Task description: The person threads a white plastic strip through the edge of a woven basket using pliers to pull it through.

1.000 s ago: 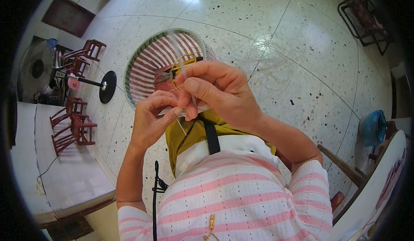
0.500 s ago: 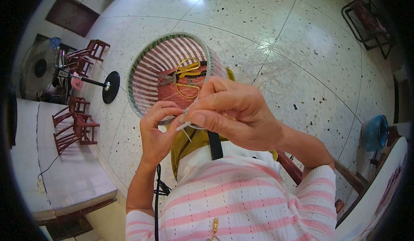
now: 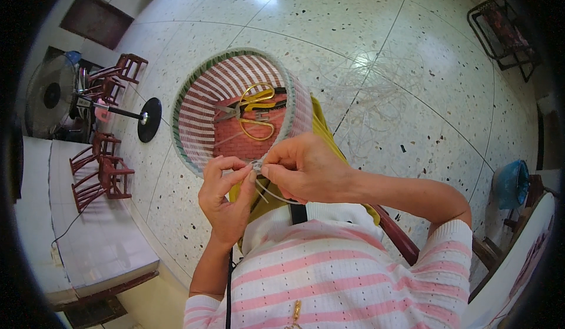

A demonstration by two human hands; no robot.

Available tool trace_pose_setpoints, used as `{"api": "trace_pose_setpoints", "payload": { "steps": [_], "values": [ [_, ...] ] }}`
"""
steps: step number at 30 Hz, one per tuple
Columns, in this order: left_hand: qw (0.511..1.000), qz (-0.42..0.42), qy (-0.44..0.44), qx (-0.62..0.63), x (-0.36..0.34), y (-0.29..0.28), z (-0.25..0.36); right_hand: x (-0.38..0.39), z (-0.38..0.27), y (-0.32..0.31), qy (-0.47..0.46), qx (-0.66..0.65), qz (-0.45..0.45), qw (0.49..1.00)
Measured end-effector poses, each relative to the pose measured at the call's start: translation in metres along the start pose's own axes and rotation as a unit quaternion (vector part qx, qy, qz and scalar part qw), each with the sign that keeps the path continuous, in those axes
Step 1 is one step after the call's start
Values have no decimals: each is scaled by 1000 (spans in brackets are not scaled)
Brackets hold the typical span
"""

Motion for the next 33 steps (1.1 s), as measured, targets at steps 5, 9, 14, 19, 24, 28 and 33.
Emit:
{"api": "trace_pose_setpoints", "payload": {
  "steps": [5, 9, 14, 19, 24, 28, 33],
  "values": [
    [999, 4, 35, -6, 1, -1, 0, -8, -2, 0, 32, 1, -17, 999],
    [1000, 9, 20, 0, 1, -2, -1, -10, -2, 0, 91, -5, -37, 995],
    [1000, 11, 1, 8, -3, -4, -2, -7, 4, -3, 131, -49, -16, 990],
    [999, -17, -31, 32, -8, -7, -7, -8, 2, -4, 154, -56, -13, 986],
    [998, -34, -46, 38, -10, -4, -9, -10, 0, -6, 178, -98, -25, 979],
    [998, -32, -41, 22, -8, -2, -7, -11, 2, -7, 210, -107, -23, 972],
    [999, -25, -33, 14, -7, -2, -8, -15, 2, -13, 259, -3, -35, 965]
  ]
}}
Point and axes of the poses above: each hand's wrist, its own x-axis away from the middle knuckle, its own y-axis out of the palm, z = x × y, the point moved 9 cm from there along -x, towards the middle knuckle, and after that the axes turned 14 degrees about -z, right-handed, at the moved point
